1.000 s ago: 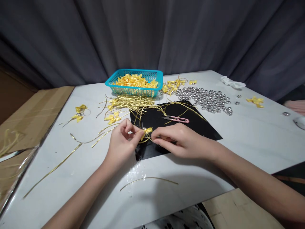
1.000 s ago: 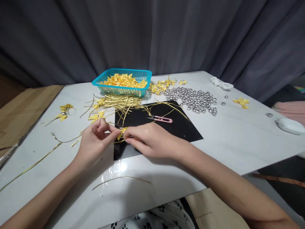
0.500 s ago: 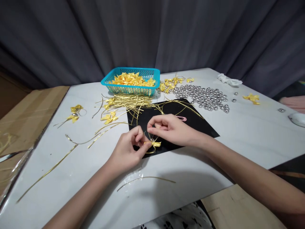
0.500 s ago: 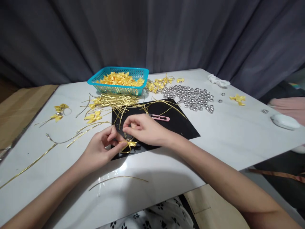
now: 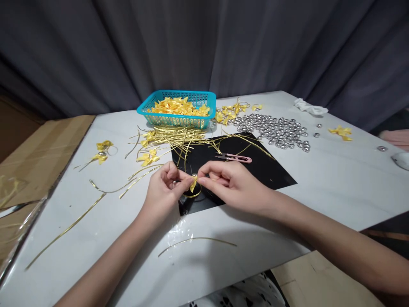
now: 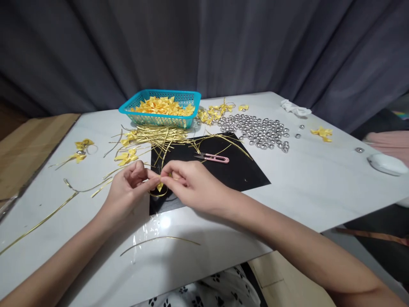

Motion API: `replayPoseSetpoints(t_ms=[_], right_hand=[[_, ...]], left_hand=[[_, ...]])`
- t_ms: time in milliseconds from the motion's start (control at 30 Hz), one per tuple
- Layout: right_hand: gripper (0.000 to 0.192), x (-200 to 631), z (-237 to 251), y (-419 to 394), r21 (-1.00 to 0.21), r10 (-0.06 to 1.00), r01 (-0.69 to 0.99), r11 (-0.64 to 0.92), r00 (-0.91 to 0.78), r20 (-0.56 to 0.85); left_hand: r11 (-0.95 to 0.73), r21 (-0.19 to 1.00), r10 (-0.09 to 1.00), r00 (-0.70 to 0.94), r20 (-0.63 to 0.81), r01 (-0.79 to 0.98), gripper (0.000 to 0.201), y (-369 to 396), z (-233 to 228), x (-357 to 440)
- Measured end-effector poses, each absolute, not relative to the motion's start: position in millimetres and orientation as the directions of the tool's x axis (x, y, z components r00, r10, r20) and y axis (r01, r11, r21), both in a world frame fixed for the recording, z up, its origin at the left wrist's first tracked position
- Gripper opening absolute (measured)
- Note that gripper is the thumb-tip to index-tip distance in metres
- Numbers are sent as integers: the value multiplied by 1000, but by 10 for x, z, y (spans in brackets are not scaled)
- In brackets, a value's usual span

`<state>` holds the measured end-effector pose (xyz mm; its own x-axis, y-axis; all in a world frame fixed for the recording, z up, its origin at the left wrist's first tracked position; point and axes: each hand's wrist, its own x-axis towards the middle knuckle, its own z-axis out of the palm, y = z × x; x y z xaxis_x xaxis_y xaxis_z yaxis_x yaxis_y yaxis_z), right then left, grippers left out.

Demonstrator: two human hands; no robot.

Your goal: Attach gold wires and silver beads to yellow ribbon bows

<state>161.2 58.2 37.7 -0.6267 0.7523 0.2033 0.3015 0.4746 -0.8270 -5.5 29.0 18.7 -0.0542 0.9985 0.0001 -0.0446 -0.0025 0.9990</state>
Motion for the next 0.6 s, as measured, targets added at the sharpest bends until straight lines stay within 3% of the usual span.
replayPoseSetpoints(t_ms=[167,600], right_hand=[[20,1638,348,563,-642,638,398,655,-747,188],[17,1720,396,627,-248,477,437,865,-869,133]], left_hand=[[12,993,999,-46,-18,-117,42,288,200,-61],[65,967,996,-44,-79,-246,44,281,183,-35]])
